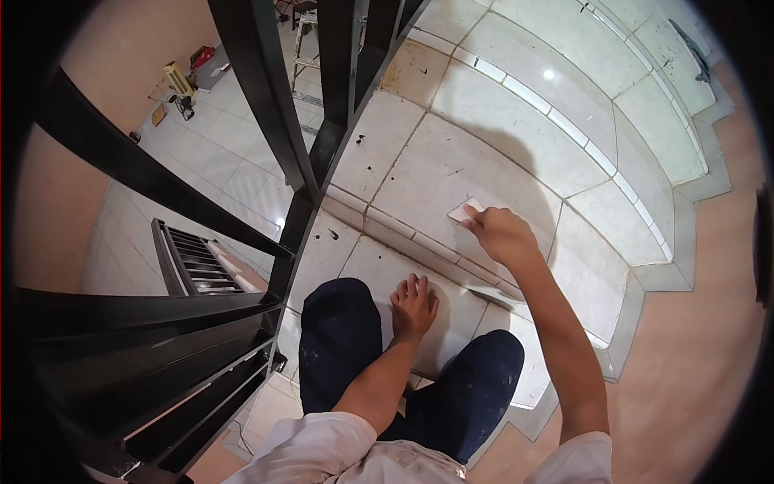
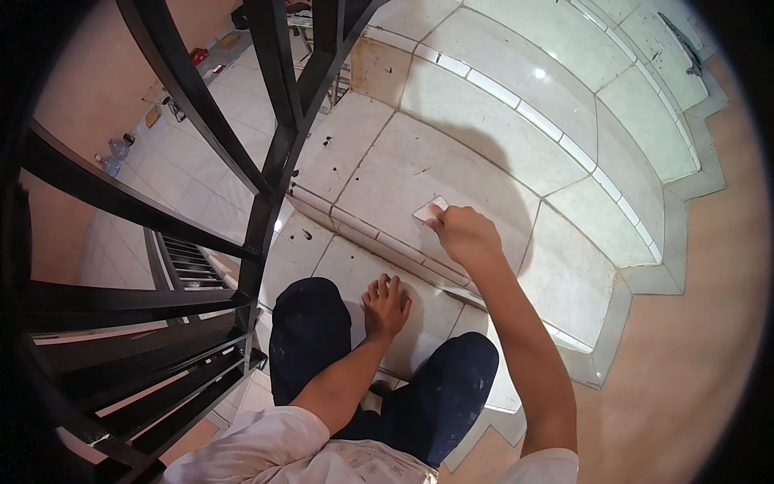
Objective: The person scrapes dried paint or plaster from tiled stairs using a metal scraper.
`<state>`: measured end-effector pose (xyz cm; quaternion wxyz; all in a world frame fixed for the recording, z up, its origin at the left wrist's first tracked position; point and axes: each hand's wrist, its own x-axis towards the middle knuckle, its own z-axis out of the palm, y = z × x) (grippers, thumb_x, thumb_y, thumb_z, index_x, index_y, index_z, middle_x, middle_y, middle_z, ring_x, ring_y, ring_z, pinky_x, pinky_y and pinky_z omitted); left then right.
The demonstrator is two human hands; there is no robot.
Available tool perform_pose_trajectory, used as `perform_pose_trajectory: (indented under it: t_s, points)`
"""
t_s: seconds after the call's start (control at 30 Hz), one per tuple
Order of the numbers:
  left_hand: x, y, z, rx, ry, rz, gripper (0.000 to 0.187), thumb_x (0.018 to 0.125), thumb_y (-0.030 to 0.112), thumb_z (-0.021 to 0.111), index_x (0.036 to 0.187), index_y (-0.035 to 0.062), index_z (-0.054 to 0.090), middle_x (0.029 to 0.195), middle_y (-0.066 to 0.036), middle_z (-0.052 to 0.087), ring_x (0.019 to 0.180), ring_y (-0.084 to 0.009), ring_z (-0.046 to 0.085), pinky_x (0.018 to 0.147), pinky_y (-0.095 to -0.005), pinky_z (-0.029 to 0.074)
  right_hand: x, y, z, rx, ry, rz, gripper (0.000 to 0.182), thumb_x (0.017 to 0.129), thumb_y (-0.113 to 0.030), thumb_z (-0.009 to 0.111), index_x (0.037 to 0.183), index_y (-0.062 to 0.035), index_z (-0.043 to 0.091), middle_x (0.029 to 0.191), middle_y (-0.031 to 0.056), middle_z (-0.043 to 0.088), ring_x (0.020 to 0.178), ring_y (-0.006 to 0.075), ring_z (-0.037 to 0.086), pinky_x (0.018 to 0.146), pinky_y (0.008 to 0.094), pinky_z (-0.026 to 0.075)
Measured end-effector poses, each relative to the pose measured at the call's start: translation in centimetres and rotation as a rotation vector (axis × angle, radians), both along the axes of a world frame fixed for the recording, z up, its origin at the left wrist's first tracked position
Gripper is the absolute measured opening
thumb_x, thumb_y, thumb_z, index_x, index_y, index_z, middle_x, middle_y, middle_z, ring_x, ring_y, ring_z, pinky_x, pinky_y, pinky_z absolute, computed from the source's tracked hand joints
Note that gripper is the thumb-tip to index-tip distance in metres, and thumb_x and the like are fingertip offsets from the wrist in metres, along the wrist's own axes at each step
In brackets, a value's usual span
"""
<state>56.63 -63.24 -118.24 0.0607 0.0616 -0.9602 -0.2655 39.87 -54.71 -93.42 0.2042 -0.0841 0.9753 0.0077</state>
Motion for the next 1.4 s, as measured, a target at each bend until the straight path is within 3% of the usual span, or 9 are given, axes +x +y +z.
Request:
perform_pose_trajectory:
  t_s: [0.33, 0.4, 0.6, 0.77, 0.93, 0.97, 1.17, 1.4]
  points:
    - [0.2, -0.2, 0.4, -0.032, 0.088, 0.032, 0.051, 0.084, 0.032, 0.066, 0.129, 0.0101, 0.055, 0.132, -0.013, 0.053, 0.118, -0.0301, 0.053, 0.092, -0.0455, 0.042, 0.3, -0.5, 0.0, -0.057, 0.022, -0.007, 0.042, 0.102, -0.048, 0.047, 0.119, -0.0175, 0.069, 0.101, 0.0165, 0.071, 0.099, 0.0366, 0.067, 0.088, 0.0470, 0.052]
    - [0.2, -0.1, 0.1, 0.002, 0.050, 0.020, 0.051, 0.085, 0.032, 0.065, 0.130, 0.0102, 0.055, 0.133, -0.013, 0.053, 0.119, -0.0296, 0.053, 0.093, -0.0456, 0.042, -0.2, -1.4, 0.2, 0.009, -0.044, -0.179, 0.041, 0.100, -0.049, 0.049, 0.122, -0.0196, 0.069, 0.105, 0.0163, 0.071, 0.101, 0.0363, 0.066, 0.090, 0.0472, 0.051]
    - [0.4, -0.6, 0.0, 0.052, 0.077, 0.032, 0.054, 0.086, 0.034, 0.068, 0.132, 0.0108, 0.053, 0.134, -0.013, 0.050, 0.121, -0.0311, 0.050, 0.095, -0.0468, 0.041, 0.8, -1.6, 0.2, -0.048, 0.010, -0.148, 0.040, 0.099, -0.047, 0.053, 0.123, -0.0199, 0.069, 0.111, 0.0184, 0.070, 0.105, 0.0377, 0.065, 0.091, 0.0469, 0.051]
    - [0.5, -0.6, 0.2, 0.077, 0.101, 0.006, 0.052, 0.087, 0.033, 0.067, 0.131, 0.0091, 0.052, 0.134, -0.014, 0.051, 0.120, -0.0306, 0.051, 0.094, -0.0464, 0.041, 0.2, -1.9, 0.5, -0.043, -0.016, -0.181, 0.044, 0.098, -0.047, 0.054, 0.119, -0.0119, 0.069, 0.110, 0.0197, 0.070, 0.106, 0.0381, 0.065, 0.092, 0.0467, 0.051]
    - [0.5, -0.4, 0.1, 0.041, 0.100, 0.005, 0.050, 0.087, 0.033, 0.066, 0.129, 0.0090, 0.053, 0.134, -0.014, 0.051, 0.119, -0.0294, 0.051, 0.092, -0.0449, 0.040, 0.1, -2.5, -0.3, -0.089, 0.069, -0.194, 0.048, 0.098, -0.048, 0.054, 0.104, -0.0036, 0.070, 0.107, 0.0221, 0.070, 0.105, 0.0380, 0.065, 0.092, 0.0467, 0.050]
    - [0.5, -0.5, 0.1, 0.027, 0.104, 0.011, 0.050, 0.086, 0.033, 0.066, 0.129, 0.0091, 0.053, 0.133, -0.013, 0.051, 0.119, -0.0292, 0.051, 0.092, -0.0449, 0.040, -0.1, -2.6, -0.3, -0.037, 0.046, -0.183, 0.045, 0.099, -0.047, 0.051, 0.116, -0.0091, 0.069, 0.106, 0.0204, 0.070, 0.103, 0.0379, 0.066, 0.092, 0.0475, 0.051]
    - [0.3, -0.5, 0.4, 0.032, 0.081, 0.014, 0.051, 0.084, 0.032, 0.068, 0.128, 0.0099, 0.053, 0.129, -0.011, 0.051, 0.117, -0.0282, 0.052, 0.091, -0.0443, 0.040, 2.1, -0.9, -1.0, -0.039, 0.097, -0.030, 0.041, 0.102, -0.043, 0.047, 0.137, -0.0257, 0.059, 0.099, 0.0166, 0.071, 0.097, 0.0375, 0.067, 0.085, 0.0490, 0.053]
    - [0.2, -0.3, 0.1, 0.020, 0.085, 0.012, 0.055, 0.082, 0.032, 0.070, 0.130, 0.0108, 0.053, 0.130, -0.011, 0.050, 0.116, -0.0296, 0.051, 0.092, -0.0454, 0.040, 3.5, 0.6, -3.9, -0.186, 0.192, -0.037, 0.043, 0.101, -0.042, 0.049, 0.140, -0.0251, 0.056, 0.087, 0.0188, 0.070, 0.083, 0.0408, 0.068, 0.077, 0.0508, 0.053]
